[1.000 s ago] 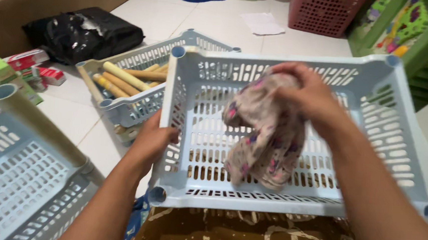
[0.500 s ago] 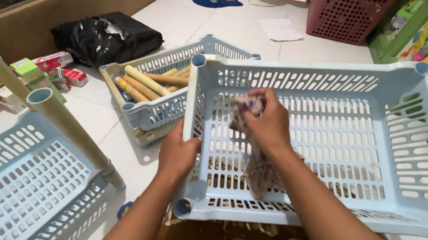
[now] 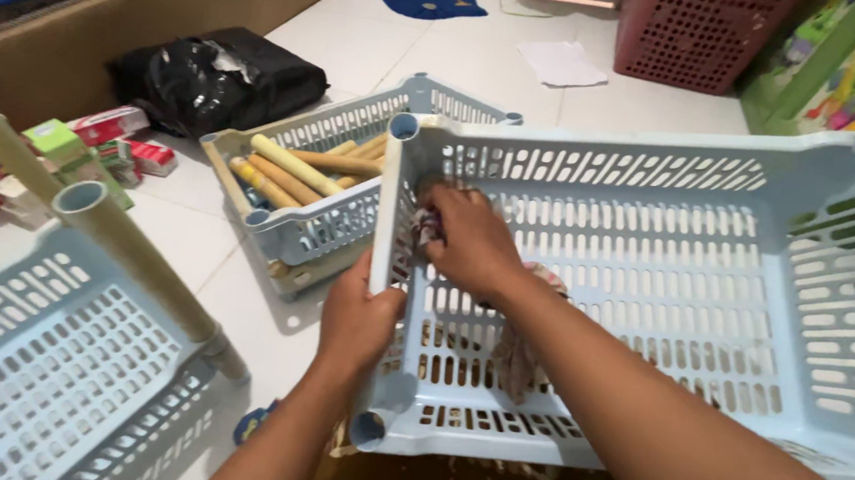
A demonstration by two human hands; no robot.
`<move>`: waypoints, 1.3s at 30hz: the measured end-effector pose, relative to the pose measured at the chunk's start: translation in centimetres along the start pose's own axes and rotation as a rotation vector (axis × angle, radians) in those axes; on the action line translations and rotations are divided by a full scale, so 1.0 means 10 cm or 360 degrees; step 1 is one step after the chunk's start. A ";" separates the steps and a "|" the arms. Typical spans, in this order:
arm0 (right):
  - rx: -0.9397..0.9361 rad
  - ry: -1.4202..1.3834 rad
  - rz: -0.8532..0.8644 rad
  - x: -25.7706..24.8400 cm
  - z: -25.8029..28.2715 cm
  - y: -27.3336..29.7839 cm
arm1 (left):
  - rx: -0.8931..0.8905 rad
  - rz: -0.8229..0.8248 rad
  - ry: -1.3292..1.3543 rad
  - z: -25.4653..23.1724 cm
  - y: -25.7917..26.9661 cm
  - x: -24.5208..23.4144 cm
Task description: The person wipes several bamboo poles with a cloth, then places them into a light blue plastic basket. The person then wipes the inside of the basket with the cloth.
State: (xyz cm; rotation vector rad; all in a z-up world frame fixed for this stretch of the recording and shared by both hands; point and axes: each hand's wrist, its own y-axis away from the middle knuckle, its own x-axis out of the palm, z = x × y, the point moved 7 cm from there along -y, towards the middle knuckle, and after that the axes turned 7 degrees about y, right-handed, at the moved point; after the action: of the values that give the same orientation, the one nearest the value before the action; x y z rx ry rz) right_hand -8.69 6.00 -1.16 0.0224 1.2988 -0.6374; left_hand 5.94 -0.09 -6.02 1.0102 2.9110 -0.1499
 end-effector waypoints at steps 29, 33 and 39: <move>-0.0240 0.0288 -0.0220 0.21 -0.04 0.12 | 0.0021 0.0003 -0.0206 -0.12 -0.15 0.02; 0.0014 0.0413 -0.0090 0.22 -0.10 0.03 | 0.0032 0.0018 -0.0164 -0.14 -0.16 0.05; 0.0600 0.0468 0.0045 0.05 -0.53 0.20 | -0.0066 0.0044 -0.0065 -0.03 -0.11 0.03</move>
State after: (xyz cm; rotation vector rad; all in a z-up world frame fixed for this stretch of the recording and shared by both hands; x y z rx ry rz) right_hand -12.47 9.34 -3.86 0.4572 1.4388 -0.8703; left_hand 5.03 -0.77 -5.63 1.0279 2.8499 -0.1071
